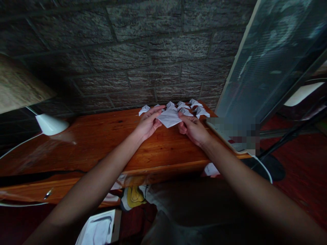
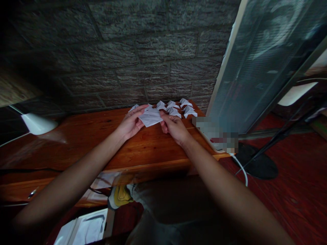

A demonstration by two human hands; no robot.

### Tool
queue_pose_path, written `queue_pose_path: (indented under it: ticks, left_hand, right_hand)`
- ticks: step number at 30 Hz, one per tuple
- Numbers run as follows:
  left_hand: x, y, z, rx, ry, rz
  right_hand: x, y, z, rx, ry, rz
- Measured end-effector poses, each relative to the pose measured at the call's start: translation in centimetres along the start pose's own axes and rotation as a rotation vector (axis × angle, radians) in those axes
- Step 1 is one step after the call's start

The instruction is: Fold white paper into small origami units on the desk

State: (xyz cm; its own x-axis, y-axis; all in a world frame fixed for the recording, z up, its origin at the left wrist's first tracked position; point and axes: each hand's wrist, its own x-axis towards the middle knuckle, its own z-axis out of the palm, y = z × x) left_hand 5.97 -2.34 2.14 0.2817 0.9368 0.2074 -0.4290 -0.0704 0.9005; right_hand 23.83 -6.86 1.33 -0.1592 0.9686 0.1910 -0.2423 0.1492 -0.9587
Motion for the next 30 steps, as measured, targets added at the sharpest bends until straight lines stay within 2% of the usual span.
queue_pose_path:
  ticks: [2, 6, 10, 12, 14, 15, 20, 23, 26, 28, 30]
  left_hand:
    - [-0.1, 0.0, -0.1, 0.014, 0.002, 0.011]
    - [0.0, -0.5, -0.4, 0.179, -0.006, 0.049]
    - [-0.2, -0.6, -0.8, 0.523, 0.017, 0.264]
    - [-0.6, -0.4, -0.8, 0.573, -0.083, 0.362]
    - [-1.1, -0.1, -0.6, 0.580, -0.251, 0.353]
    - [-1.3, 0.0, -0.5, 0.594, -0.298, 0.346]
    - [-2.0, -0.1, 0.3, 0.723, -0.372, 0.395]
    - [-1.8, -0.6, 0.3, 0.804, -0.336, 0.401]
    - [-1.4, -1.1, 0.1, 0.817, -0.190, 0.389]
    - [-1.0, -1.3, -0.1, 0.759, -0.113, 0.367]
    - [-0.7, -1.2, -0.2, 0.648, -0.081, 0.308]
  right_hand:
    - [0.0, 0.1, -0.1, -0.022, 0.014, 0.002]
    - [0.1, -0.2, -0.4, 0.160, 0.037, 0.077]
    - [0.3, -0.7, -1.2, 0.232, 0.099, 0.197]
    - [0.4, -0.7, -1.5, 0.275, 0.110, 0.242]
    - [0.4, -0.7, -1.7, 0.305, 0.098, 0.272]
    - [0.4, -0.7, -1.7, 0.314, 0.089, 0.287]
    - [0.5, -0.7, -1.9, 0.326, 0.088, 0.327]
    - [0.6, -0.6, -1.8, 0.294, 0.097, 0.306]
    - [0.5, -0.4, -1.5, 0.181, 0.152, 0.274]
    - [0.4, -0.2, -1.3, 0.017, 0.227, 0.188]
    - [0.4, -0.1, -1.1, -0.138, 0.307, 0.032]
